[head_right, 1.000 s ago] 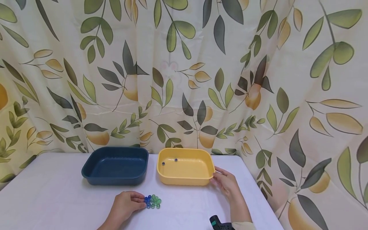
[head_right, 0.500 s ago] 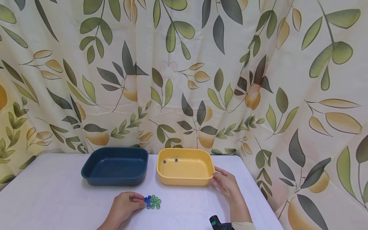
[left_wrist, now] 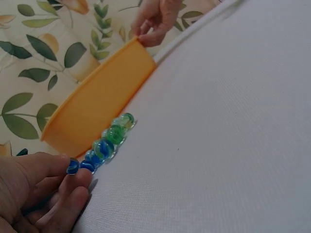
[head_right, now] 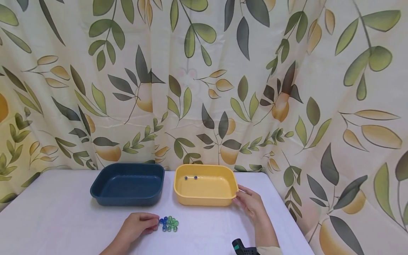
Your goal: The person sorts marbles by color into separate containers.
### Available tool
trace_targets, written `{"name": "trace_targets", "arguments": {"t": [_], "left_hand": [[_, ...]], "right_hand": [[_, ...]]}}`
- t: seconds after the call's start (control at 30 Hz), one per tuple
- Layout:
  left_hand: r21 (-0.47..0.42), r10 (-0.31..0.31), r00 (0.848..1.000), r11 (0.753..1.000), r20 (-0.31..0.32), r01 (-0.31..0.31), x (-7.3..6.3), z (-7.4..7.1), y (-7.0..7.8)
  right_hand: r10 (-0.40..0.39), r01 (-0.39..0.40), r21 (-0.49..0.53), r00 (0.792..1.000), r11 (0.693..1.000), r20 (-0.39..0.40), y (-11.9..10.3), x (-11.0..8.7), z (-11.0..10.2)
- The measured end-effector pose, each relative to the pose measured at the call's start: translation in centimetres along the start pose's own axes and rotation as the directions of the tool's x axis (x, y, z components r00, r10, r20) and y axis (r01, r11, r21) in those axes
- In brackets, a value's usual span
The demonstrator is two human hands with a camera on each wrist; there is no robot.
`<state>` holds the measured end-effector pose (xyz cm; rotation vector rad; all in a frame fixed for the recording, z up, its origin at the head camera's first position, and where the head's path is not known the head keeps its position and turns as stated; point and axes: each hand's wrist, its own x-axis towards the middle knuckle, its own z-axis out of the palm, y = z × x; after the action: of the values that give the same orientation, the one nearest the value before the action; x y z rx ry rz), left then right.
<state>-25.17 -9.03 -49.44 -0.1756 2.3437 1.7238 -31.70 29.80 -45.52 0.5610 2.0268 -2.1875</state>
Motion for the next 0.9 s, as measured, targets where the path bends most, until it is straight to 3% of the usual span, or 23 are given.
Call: {"name": "trace_targets", "arguments": {"t": [0.27,0.6,0.9], "left_hand": [[-0.125,-0.031,0.999,0.992,0.040,0.035,0.4,-0.5,-0.1],[-0.228,-0.121,0.990,0.964,0.074,0.135,1.1,-0.7,0.4],[-0.291,-0.083,0.986,0.949,0.148,0.123,1.2,-0.2,1.5]], "right_hand": [[-0.006,0.005,0.019,1.000,1.000,0.028,0.0,-0.1,0.0],[-0.011,0.010,0.041,0.999,0.999,0.031,0.0,-0.4,0.1],[-0.039,0.038,0.044,0.999,0.998,0.029,0.1,-0.5,0.1]]}}
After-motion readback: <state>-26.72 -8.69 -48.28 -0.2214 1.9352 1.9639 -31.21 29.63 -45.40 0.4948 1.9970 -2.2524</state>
